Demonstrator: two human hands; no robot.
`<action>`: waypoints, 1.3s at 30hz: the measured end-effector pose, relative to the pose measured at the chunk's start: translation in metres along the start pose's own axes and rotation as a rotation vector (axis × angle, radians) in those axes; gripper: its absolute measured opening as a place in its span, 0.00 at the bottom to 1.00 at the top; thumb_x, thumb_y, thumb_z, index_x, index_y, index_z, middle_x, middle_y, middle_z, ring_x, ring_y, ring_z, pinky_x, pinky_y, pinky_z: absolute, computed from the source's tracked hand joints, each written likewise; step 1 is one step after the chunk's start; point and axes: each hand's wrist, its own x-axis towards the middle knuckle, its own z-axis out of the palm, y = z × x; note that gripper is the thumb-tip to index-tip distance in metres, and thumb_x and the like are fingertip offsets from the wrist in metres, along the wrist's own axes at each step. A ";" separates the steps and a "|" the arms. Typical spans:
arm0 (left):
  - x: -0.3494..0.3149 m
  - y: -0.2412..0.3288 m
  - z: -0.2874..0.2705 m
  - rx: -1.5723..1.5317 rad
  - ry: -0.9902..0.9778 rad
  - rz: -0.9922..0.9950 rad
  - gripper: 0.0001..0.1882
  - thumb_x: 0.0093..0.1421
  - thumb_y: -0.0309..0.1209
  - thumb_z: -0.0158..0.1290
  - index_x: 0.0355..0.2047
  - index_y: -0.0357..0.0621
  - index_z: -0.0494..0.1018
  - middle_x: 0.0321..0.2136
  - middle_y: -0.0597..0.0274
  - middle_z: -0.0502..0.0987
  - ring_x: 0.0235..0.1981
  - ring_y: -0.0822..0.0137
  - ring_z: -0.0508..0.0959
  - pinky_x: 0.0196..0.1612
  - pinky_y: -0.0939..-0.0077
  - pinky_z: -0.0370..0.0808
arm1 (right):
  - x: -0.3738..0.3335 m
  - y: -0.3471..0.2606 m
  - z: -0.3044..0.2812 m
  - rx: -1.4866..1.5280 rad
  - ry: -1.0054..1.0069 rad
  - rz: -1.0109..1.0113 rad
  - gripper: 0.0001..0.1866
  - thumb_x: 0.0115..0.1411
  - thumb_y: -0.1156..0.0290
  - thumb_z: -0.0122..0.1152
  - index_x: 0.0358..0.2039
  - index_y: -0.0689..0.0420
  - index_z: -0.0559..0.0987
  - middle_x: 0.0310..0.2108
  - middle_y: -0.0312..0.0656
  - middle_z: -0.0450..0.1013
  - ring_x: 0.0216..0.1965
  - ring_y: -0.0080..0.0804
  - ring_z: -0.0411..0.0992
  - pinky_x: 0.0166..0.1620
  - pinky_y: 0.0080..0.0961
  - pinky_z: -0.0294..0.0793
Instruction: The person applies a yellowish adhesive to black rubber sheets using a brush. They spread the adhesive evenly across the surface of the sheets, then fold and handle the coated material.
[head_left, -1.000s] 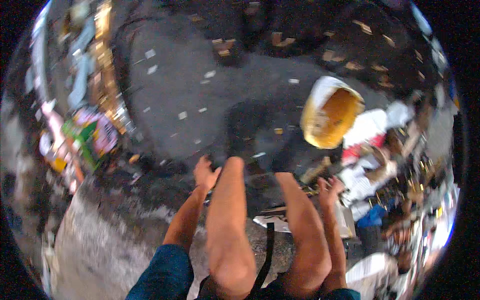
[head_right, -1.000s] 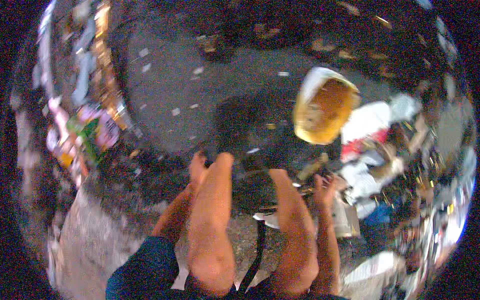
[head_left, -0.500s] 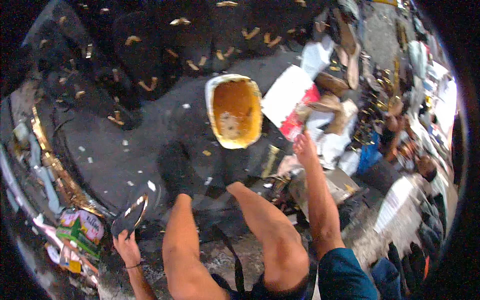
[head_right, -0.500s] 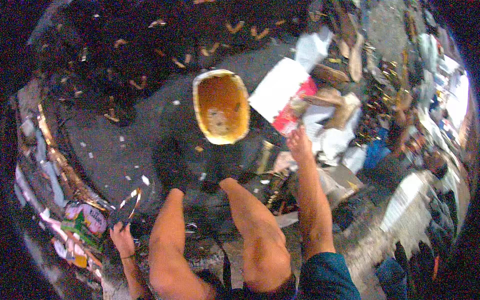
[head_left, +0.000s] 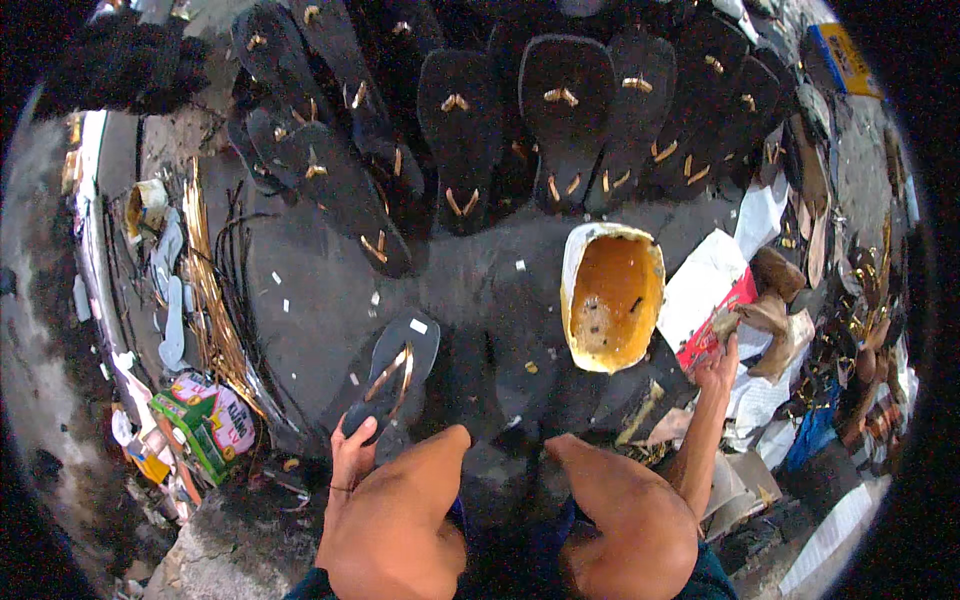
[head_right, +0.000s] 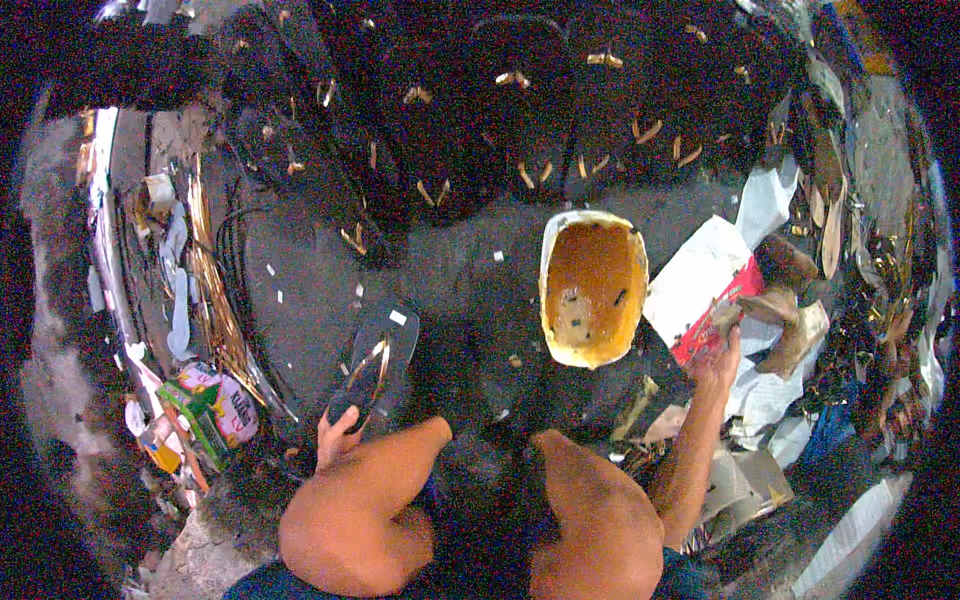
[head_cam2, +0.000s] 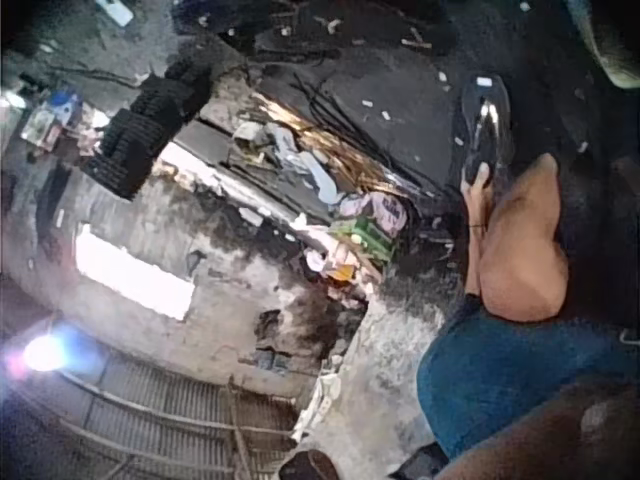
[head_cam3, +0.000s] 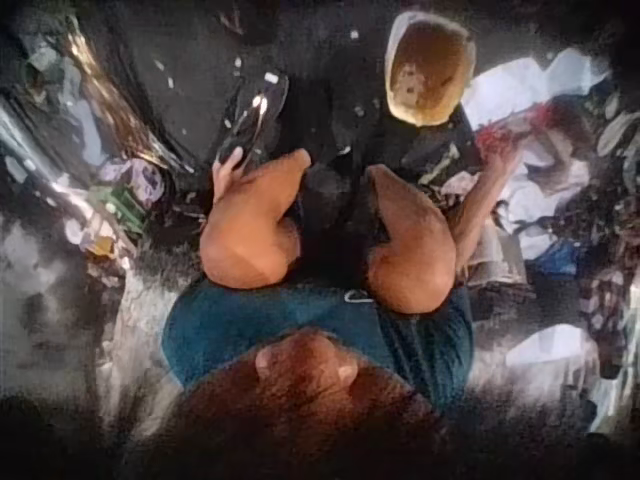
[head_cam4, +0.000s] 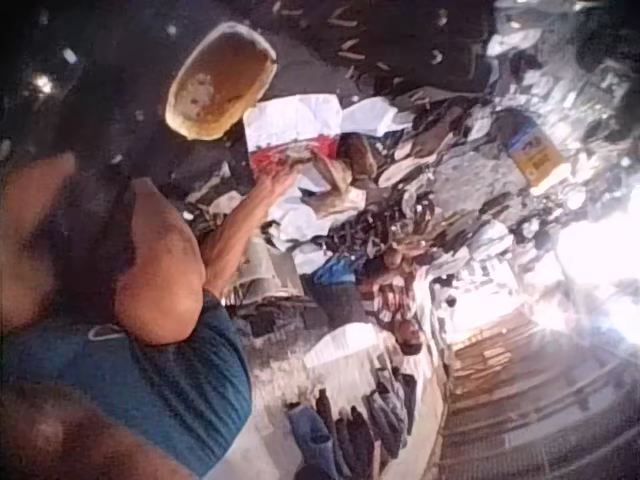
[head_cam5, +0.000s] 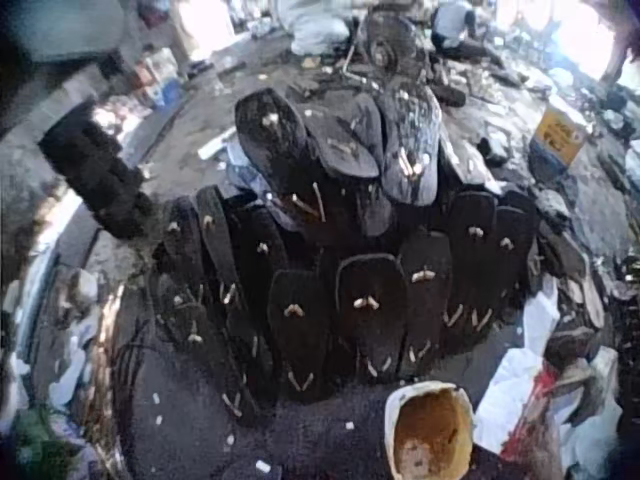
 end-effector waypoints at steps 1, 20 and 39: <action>0.003 0.002 0.004 -0.055 -0.027 -0.019 0.18 0.57 0.20 0.58 0.48 0.35 0.69 0.42 0.55 0.75 0.42 0.58 0.78 0.53 0.56 0.76 | -0.005 -0.003 -0.004 -0.015 0.004 -0.023 0.26 0.65 0.46 0.51 0.51 0.56 0.72 0.43 0.43 0.73 0.39 0.36 0.71 0.40 0.36 0.72; 0.072 -0.046 0.067 1.002 -0.117 0.954 0.22 0.55 0.29 0.61 0.50 0.38 0.72 0.55 0.47 0.71 0.55 0.50 0.72 0.55 0.56 0.69 | -0.145 0.036 0.099 -0.929 -0.599 -1.371 0.14 0.59 0.68 0.66 0.43 0.60 0.77 0.35 0.41 0.79 0.37 0.30 0.78 0.38 0.28 0.77; 0.073 0.069 0.197 -0.158 -0.837 0.074 0.26 0.70 0.43 0.38 0.60 0.39 0.66 0.54 0.55 0.74 0.52 0.60 0.75 0.57 0.63 0.71 | -0.262 0.011 0.164 -0.528 -1.171 -0.946 0.14 0.55 0.77 0.66 0.43 0.59 0.77 0.36 0.42 0.78 0.41 0.33 0.77 0.46 0.30 0.75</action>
